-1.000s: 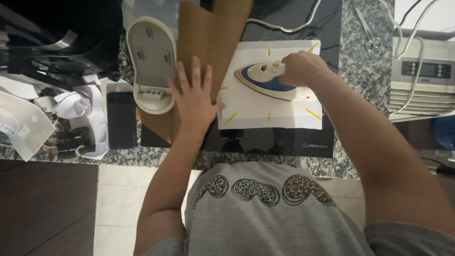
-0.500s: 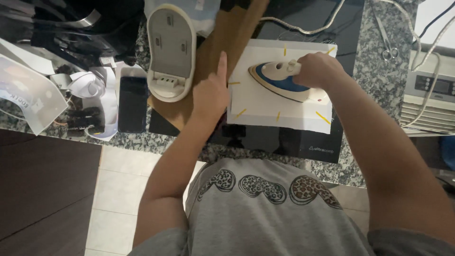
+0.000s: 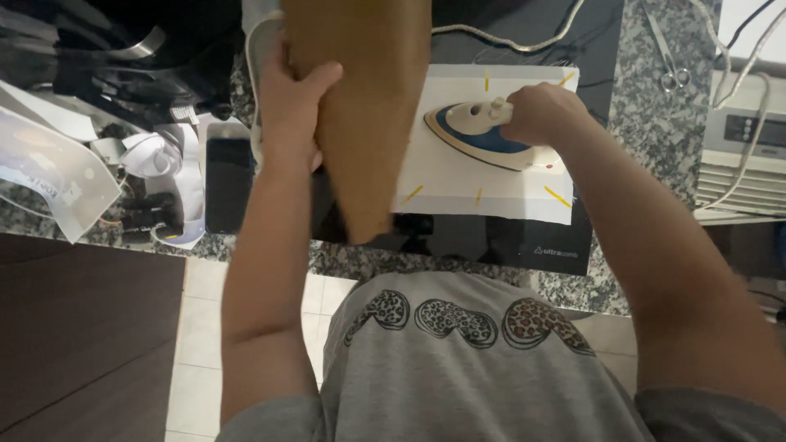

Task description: Using a hand iron to apply heat to a transfer sheet and then peeling off the tape and backing paper

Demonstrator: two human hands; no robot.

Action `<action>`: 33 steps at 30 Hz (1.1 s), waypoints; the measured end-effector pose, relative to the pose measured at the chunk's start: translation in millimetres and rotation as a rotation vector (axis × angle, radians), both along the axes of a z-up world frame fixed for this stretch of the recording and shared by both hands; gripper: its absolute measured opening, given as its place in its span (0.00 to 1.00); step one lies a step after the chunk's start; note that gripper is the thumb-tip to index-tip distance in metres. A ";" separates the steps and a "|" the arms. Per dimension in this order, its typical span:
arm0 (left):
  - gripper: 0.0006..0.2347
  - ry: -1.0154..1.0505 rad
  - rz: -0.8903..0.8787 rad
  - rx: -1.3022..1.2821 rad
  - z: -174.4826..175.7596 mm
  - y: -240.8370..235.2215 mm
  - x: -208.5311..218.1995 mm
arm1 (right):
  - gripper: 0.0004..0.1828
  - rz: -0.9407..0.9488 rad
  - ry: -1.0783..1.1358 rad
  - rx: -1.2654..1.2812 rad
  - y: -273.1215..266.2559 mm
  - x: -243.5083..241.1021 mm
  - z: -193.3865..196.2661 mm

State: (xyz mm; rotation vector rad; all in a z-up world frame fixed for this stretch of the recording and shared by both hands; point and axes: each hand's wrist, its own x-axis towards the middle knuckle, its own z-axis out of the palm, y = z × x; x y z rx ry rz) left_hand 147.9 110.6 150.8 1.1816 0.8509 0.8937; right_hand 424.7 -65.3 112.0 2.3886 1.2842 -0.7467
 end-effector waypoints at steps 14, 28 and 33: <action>0.21 -0.672 -0.056 -0.530 -170.0 87.0 205.5 | 0.22 0.046 -0.036 -0.019 3.2 1.0 -2.2; 0.23 0.320 -0.364 0.164 -187.0 85.1 131.1 | 0.22 0.048 -0.043 -0.022 -1.8 2.0 -8.9; 0.04 0.346 -0.327 0.932 -189.1 65.8 139.8 | 0.20 0.095 -0.072 0.007 -2.3 6.5 -14.8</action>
